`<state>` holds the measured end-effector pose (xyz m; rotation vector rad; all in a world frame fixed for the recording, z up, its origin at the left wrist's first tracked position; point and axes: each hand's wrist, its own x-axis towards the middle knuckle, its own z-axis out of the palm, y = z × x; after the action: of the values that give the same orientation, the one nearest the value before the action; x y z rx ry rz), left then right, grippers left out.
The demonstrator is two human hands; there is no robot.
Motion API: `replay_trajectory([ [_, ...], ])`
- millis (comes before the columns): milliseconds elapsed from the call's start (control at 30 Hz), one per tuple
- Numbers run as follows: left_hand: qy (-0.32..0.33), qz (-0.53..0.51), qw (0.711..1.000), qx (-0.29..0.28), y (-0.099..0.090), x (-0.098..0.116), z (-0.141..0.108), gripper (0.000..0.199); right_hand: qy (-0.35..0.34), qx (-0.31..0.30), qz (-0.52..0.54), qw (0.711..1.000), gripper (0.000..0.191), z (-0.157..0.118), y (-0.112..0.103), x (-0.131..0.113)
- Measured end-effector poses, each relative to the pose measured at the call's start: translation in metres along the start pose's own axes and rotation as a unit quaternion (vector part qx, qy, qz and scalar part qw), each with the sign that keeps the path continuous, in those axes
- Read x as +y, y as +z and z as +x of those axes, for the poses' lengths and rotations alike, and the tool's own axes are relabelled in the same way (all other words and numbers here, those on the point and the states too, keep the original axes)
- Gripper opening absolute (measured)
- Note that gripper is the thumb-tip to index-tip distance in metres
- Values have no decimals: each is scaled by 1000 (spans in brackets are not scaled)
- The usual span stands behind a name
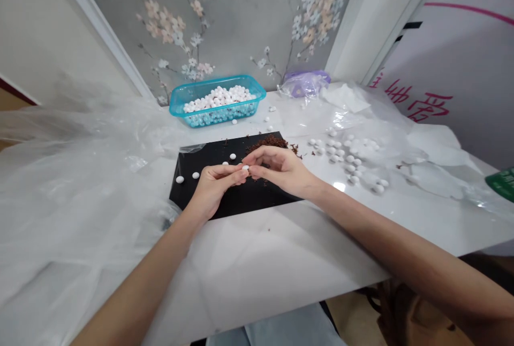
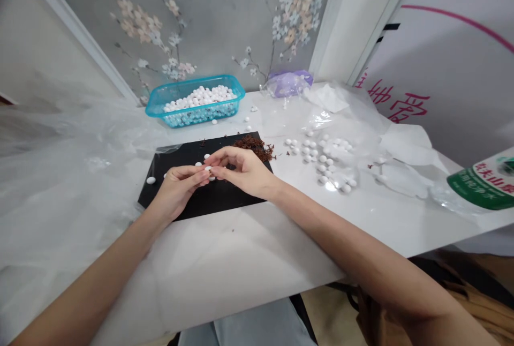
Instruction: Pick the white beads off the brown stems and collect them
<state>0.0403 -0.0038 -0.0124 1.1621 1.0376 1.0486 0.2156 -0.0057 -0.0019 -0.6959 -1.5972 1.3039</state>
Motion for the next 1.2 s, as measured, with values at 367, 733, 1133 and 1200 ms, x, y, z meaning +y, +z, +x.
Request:
replay_trajectory([
  [367, 138, 394, 907, -56, -33, 30, 8, 23, 28, 130, -455, 880, 16, 10, -41, 16],
  [733, 215, 498, 835, -97, -45, 18, 14, 23, 21, 60, -575, 816, 16, 10, -47, 35],
  [1133, 201, 547, 811, -47, -54, 25, 15, 27, 12, 100, -565, 819, 16, 11, -45, 31],
  [1200, 197, 571, 796, -37, -59, 25, 17, 27, 15, 110, -536, 837, 17, 11, -44, 28],
])
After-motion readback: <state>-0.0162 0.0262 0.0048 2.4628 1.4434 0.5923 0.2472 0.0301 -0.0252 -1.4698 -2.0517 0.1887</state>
